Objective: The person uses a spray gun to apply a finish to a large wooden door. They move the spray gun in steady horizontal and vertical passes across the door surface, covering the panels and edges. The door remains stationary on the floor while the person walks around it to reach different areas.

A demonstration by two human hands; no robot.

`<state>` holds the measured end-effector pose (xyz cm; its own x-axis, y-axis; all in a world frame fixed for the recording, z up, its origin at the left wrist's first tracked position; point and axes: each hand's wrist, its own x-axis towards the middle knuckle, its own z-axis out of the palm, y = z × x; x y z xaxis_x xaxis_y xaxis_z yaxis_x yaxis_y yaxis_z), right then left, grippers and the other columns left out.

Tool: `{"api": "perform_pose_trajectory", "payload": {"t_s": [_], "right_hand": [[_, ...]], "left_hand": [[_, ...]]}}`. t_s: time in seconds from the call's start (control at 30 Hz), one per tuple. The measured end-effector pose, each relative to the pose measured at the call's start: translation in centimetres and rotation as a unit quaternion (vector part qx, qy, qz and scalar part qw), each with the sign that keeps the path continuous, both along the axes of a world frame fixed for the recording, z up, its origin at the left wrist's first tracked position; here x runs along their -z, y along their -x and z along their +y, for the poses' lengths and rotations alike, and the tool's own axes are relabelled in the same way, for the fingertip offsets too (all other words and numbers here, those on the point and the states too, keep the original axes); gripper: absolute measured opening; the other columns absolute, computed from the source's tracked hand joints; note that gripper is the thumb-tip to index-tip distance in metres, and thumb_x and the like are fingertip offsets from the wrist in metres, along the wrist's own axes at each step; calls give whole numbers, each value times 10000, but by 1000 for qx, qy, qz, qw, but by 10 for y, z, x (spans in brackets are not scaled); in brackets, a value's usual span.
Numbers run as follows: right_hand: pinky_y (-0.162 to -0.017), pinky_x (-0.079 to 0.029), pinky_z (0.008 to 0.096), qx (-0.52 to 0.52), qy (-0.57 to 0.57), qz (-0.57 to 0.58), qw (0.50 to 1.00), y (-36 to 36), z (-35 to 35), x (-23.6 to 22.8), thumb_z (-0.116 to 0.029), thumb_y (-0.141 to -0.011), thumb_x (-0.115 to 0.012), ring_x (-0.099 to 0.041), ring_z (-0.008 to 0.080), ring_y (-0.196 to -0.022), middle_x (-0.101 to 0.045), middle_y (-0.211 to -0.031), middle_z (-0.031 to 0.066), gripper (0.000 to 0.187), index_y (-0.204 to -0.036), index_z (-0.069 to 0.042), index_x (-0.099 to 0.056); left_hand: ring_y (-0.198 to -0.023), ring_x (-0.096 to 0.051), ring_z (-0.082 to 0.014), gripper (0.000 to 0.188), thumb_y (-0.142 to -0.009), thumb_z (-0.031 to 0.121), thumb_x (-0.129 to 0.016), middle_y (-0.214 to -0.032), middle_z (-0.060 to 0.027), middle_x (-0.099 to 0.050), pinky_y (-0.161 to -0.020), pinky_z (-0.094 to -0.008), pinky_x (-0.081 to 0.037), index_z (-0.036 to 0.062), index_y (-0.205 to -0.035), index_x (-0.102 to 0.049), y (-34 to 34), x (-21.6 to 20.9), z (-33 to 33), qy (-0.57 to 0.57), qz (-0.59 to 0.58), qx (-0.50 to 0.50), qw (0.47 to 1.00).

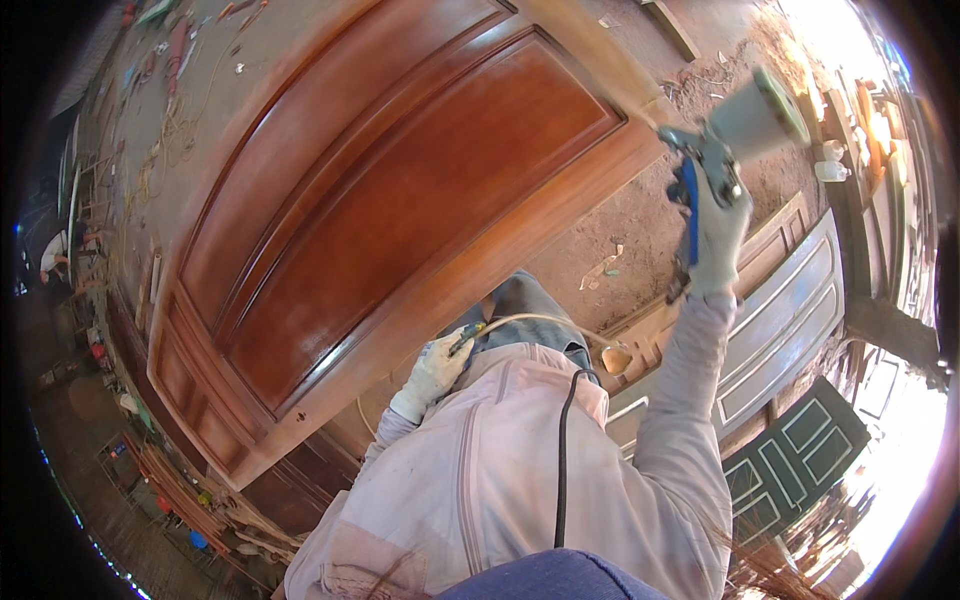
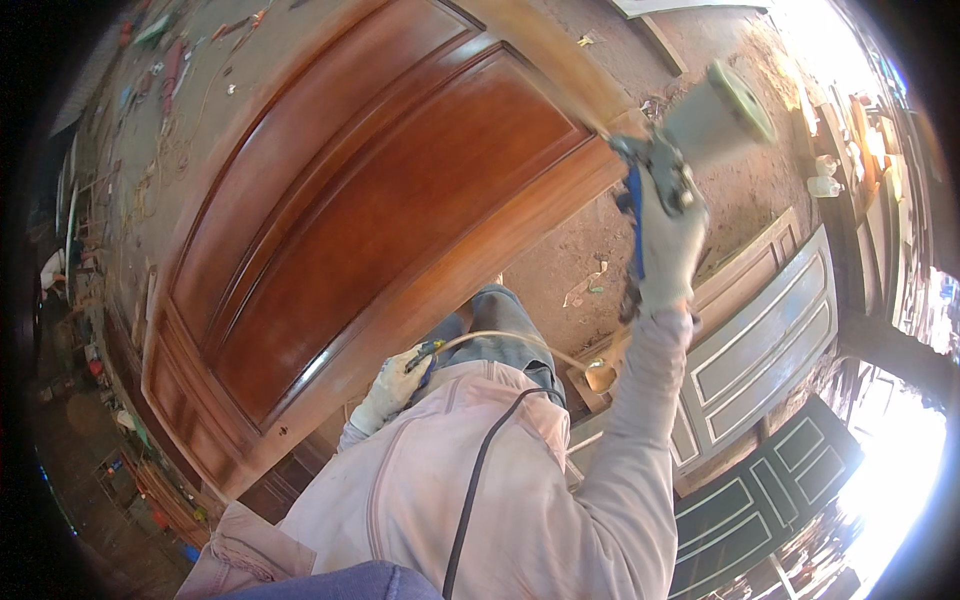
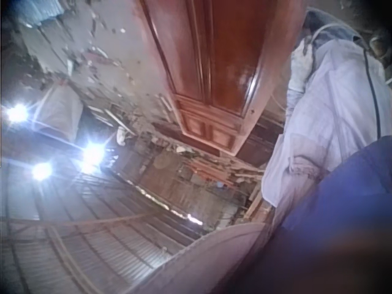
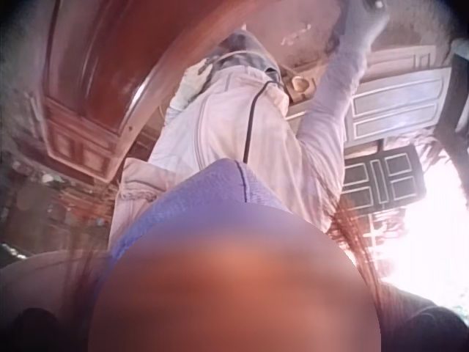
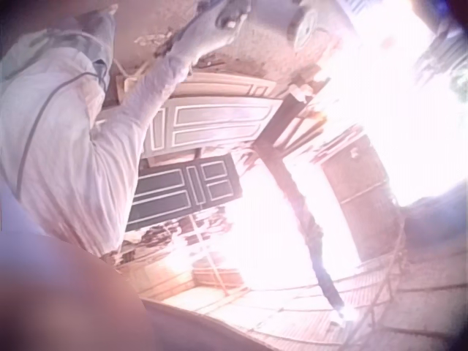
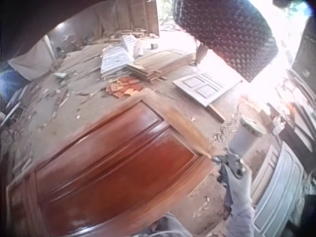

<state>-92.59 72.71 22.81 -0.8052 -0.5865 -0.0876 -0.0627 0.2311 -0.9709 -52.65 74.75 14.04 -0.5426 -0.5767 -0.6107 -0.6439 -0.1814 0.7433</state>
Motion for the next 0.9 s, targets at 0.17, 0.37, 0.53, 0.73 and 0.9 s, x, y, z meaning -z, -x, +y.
{"api": "perform_pose_trajectory", "payload": {"t_s": [0.17,0.37,0.53,0.73,0.9], "right_hand": [[-564,-466,204,74,-69,69,992,-11,70,-23,-135,-937,-651,-652,99,-679,-697,-836,52,201,-1078,5,-676],[-550,-430,187,24,-186,77,979,-30,114,-43,-120,-932,-648,-638,77,-678,-700,-882,25,240,-1145,-11,-663],[-602,-473,205,-154,-197,-103,963,-78,135,-83,3,-893,-601,-619,77,-693,-682,-865,39,431,-1322,14,-572],[-773,-508,241,-216,-187,-94,954,-80,149,-71,5,-885,-650,-598,63,-864,-703,-1016,36,397,-1279,21,-601],[-531,-438,185,-124,-153,-3,980,-18,147,-42,-128,-910,-684,-627,60,-678,-698,-798,21,238,-1121,-19,-676]], "left_hand": [[-1015,-627,-385,332,-954,210,-569,-1113,-220,-661,-862,-403,-502,48,-1238,-629,4,5,1,13,23,29,999],[-1012,-632,-377,330,-950,234,-575,-1091,-206,-676,-873,-429,-504,46,-1212,-642,13,13,10,44,60,58,996],[-1054,-629,-367,353,-950,274,-572,-1133,-208,-667,-916,-436,-493,39,-1204,-644,12,18,32,84,38,149,984],[-1061,-625,-376,374,-953,299,-566,-1103,-212,-673,-918,-446,-492,36,-1209,-638,9,27,72,18,58,168,984],[-989,-643,-391,345,-961,281,-553,-1070,-211,-678,-846,-445,-513,13,-1156,-646,31,5,90,7,67,124,990]]}}
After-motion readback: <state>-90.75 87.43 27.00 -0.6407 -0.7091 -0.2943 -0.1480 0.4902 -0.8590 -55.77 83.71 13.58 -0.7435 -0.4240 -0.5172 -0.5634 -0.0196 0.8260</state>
